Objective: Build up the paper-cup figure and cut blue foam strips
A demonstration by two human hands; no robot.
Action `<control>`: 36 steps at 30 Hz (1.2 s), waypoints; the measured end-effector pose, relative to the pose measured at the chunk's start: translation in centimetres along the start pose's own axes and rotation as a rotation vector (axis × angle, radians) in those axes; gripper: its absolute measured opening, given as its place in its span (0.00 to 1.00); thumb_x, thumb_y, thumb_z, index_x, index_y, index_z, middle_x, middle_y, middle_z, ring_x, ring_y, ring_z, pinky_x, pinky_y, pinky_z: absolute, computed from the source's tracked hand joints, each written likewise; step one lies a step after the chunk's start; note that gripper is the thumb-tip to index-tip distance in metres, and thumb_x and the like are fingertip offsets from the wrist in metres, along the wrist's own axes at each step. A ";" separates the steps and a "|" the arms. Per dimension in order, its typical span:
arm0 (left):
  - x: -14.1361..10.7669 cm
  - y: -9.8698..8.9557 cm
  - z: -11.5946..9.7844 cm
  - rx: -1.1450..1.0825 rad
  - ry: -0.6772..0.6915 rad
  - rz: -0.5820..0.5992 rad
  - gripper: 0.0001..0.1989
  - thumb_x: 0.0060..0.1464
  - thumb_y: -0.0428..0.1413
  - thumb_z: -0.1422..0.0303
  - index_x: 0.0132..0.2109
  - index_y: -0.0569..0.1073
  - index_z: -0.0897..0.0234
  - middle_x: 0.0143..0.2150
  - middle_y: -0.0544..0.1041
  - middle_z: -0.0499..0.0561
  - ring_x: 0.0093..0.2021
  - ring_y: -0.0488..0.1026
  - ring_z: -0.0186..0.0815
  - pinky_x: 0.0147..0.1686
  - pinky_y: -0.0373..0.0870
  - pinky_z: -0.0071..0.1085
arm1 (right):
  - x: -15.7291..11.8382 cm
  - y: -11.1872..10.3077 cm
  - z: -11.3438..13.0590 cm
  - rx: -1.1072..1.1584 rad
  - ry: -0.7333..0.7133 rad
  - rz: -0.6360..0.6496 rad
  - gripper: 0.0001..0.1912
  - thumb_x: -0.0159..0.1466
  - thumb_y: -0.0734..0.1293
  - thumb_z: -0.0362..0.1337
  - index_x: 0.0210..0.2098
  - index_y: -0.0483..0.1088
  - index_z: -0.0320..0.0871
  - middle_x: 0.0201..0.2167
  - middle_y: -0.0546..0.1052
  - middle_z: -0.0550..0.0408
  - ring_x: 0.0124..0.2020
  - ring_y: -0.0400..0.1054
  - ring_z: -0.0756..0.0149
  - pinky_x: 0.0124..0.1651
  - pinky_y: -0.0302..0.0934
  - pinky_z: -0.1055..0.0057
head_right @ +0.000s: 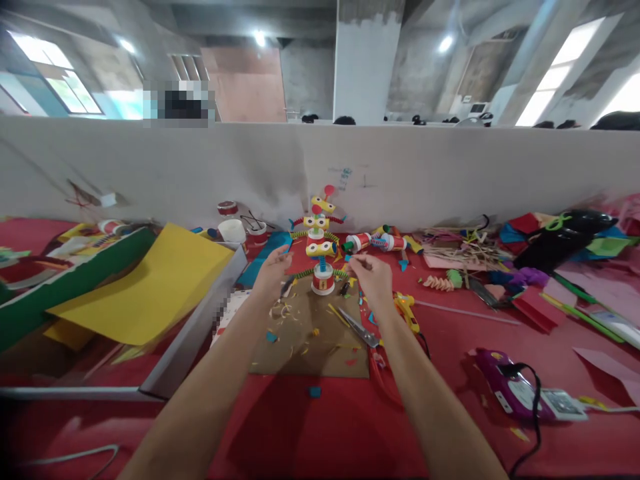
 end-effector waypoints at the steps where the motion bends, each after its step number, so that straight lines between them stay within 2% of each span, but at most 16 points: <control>1: 1.2 0.7 0.2 0.003 -0.005 -0.005 0.18 0.46 0.56 0.73 0.47 0.71 0.64 0.38 0.74 0.51 0.38 0.70 0.31 0.40 0.65 0.27 | 1.5 0.2 0.0 -0.026 -0.025 0.005 0.14 0.52 0.68 0.44 0.32 0.73 0.40 0.24 0.78 0.53 0.26 0.72 0.64 0.33 0.67 0.66; 4: 3.1 2.2 1.0 0.012 -0.010 0.008 0.15 0.45 0.57 0.74 0.43 0.72 0.65 0.36 0.73 0.51 0.37 0.69 0.32 0.39 0.65 0.29 | 4.6 1.1 -0.2 -0.206 -0.134 0.053 0.13 0.53 0.66 0.44 0.31 0.74 0.40 0.23 0.78 0.53 0.24 0.71 0.64 0.31 0.65 0.66; 8: 3.4 3.2 1.5 0.005 0.021 0.075 0.13 0.42 0.59 0.76 0.39 0.72 0.65 0.32 0.73 0.49 0.34 0.69 0.31 0.38 0.65 0.28 | 5.9 1.9 -0.3 -0.345 -0.238 0.084 0.08 0.50 0.69 0.41 0.27 0.77 0.43 0.24 0.77 0.55 0.27 0.69 0.64 0.35 0.62 0.66; 12: 3.1 3.5 1.4 0.017 0.111 0.159 0.15 0.40 0.59 0.75 0.39 0.73 0.65 0.28 0.72 0.46 0.31 0.68 0.30 0.37 0.65 0.28 | 5.8 2.2 0.0 -0.419 -0.315 0.112 0.06 0.50 0.69 0.37 0.27 0.78 0.46 0.26 0.75 0.56 0.31 0.67 0.64 0.38 0.60 0.67; 16: 3.1 3.4 1.6 0.037 0.212 0.235 0.16 0.40 0.60 0.73 0.40 0.73 0.65 0.29 0.73 0.47 0.33 0.70 0.32 0.37 0.66 0.29 | 5.7 2.6 -0.4 -0.459 -0.417 0.168 0.08 0.53 0.67 0.36 0.31 0.79 0.47 0.29 0.72 0.55 0.32 0.65 0.66 0.39 0.60 0.67; 22: 3.4 3.0 1.8 0.063 0.273 0.245 0.16 0.40 0.59 0.73 0.41 0.74 0.64 0.32 0.74 0.49 0.35 0.71 0.33 0.38 0.66 0.30 | 5.3 3.2 -1.4 -0.428 -0.582 0.323 0.09 0.57 0.65 0.34 0.33 0.78 0.47 0.37 0.68 0.52 0.37 0.65 0.64 0.41 0.62 0.65; 29: 3.0 2.7 1.3 0.124 0.361 0.227 0.14 0.42 0.58 0.73 0.40 0.74 0.65 0.33 0.75 0.50 0.36 0.72 0.34 0.39 0.67 0.30 | 4.5 2.6 -1.4 -0.521 -0.791 0.485 0.18 0.61 0.58 0.27 0.39 0.76 0.49 0.52 0.64 0.50 0.47 0.62 0.62 0.51 0.60 0.58; 33: 2.6 2.6 1.4 0.128 0.359 0.204 0.13 0.43 0.58 0.72 0.39 0.74 0.65 0.32 0.75 0.50 0.36 0.72 0.34 0.40 0.67 0.30 | 3.9 2.1 -1.3 -0.663 -0.901 0.523 0.11 0.62 0.63 0.35 0.39 0.77 0.48 0.57 0.62 0.49 0.50 0.61 0.57 0.53 0.60 0.55; 36: 2.6 2.8 1.7 0.130 0.346 0.208 0.13 0.42 0.58 0.72 0.39 0.74 0.64 0.32 0.75 0.50 0.37 0.72 0.34 0.40 0.68 0.31 | 3.6 2.0 -1.1 -0.740 -0.946 0.513 0.10 0.61 0.65 0.39 0.40 0.77 0.49 0.57 0.61 0.49 0.51 0.61 0.56 0.53 0.60 0.52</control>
Point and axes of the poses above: each hand's wrist, its own x-axis towards the middle knuckle, its own y-axis out of the palm, z = x × y, the point moved 5 cm from there along x, towards the middle knuckle
